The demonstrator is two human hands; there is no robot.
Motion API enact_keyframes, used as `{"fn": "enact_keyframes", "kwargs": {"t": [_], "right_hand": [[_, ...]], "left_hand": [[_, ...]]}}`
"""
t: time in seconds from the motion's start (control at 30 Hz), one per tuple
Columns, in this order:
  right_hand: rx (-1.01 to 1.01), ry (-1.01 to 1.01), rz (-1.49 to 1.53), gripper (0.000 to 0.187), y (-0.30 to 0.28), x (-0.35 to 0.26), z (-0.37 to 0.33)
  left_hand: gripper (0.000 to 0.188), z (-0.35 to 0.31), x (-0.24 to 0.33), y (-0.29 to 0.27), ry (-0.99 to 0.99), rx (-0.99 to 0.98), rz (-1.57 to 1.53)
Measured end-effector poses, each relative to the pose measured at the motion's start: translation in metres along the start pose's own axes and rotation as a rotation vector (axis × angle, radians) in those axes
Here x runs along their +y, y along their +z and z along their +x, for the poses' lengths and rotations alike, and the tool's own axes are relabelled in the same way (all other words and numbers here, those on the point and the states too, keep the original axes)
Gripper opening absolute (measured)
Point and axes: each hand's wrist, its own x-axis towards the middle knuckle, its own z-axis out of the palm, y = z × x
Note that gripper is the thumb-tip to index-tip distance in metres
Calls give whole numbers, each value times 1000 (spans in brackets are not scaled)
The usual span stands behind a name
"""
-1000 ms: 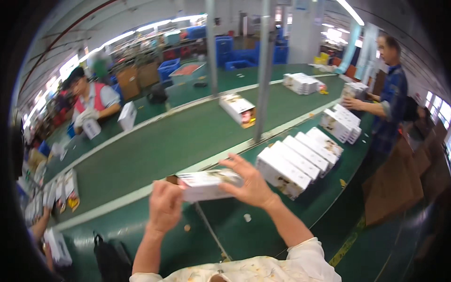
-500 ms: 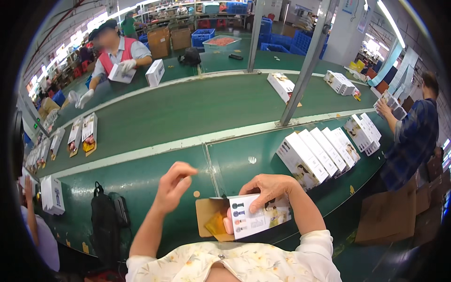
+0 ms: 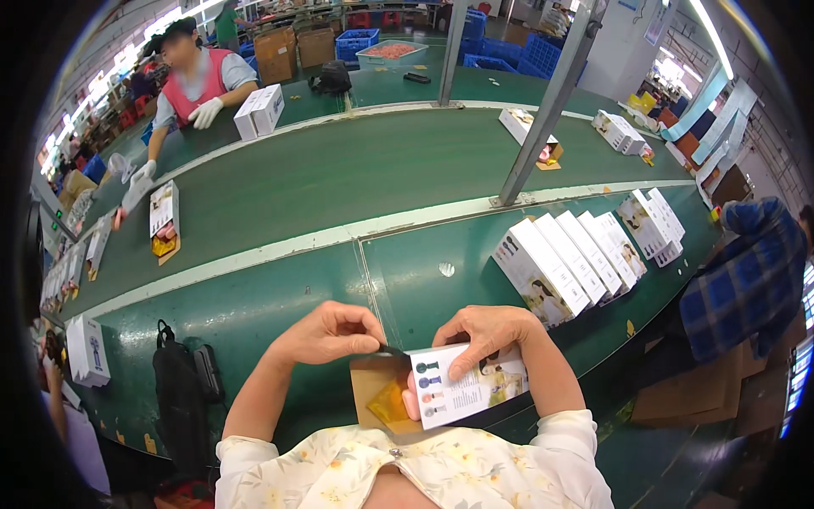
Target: The person packs items on an assembly line by taking open product boxes from a conveyor belt, folding and closing the flaps of each box by hand, and stacking the closed boxes on the conveyor table.
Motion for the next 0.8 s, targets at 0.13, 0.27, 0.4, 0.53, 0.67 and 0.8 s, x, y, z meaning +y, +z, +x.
{"fn": "enact_keyframes", "kwargs": {"t": [0.13,0.27,0.4,0.53,0.67,0.8], "right_hand": [[185,75,76,63,4,-4,-1],[343,-18,86,62,7,-8,1],[501,-305,10,59,15,-13,15],[758,-543,34,58,28,-31,27],[819,-727,511,63,49,-17,53],[926,-793,575,60,79,0,82]], "left_hand": [[11,-16,53,15,112,335,646],[10,-24,56,40,295,610,1213],[12,-18,61,47,297,695,1494],[16,-16,96,52,388,625,1502],[30,-24,113,48,931,852,1238],[40,-31,38,48,902,1083,628]]}}
